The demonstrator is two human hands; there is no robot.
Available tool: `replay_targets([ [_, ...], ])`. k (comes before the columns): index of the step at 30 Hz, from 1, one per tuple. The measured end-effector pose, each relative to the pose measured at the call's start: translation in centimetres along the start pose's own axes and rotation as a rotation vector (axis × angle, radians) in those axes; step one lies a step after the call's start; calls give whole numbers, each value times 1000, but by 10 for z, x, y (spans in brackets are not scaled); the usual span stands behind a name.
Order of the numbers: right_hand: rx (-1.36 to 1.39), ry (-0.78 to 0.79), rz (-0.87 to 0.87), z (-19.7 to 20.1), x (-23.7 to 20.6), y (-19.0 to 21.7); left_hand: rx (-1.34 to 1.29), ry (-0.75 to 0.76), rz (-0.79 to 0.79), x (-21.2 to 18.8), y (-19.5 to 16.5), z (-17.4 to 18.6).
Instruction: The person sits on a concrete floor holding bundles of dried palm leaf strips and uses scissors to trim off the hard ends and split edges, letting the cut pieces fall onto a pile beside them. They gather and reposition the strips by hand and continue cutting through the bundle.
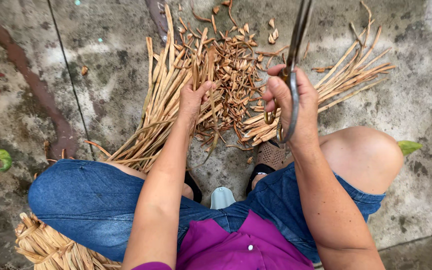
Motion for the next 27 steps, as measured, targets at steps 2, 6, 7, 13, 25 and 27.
replay_targets([
  [2, -89, 23, -2, -1, 5, -6, -114, 43, -90, -2, -19, -2],
  [6, -317, 105, -62, -6, 9, -12, -130, 95, -243, -19, -49, 0],
  [7, -357, 126, -65, -8, 8, -12, -139, 115, -265, -25, -54, 2],
  [13, -449, 231, -102, -11, -2, -2, 89, 122, -298, -54, -72, 25],
  [25, -579, 230, -41, -28, -12, 7, 291, 70, -259, -87, -66, 15],
  [27, -625, 204, -36, -29, -12, 9, 277, 78, -273, -85, -63, 12],
])
Point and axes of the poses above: each hand's wrist, its own x-axis towards the middle knuckle, its own z-axis out of the back of the hand, y = z × x, the point moved 2 cm from there along x, towards the middle knuckle, and after that the axes turned 14 degrees about y, right-handed, at the moved point
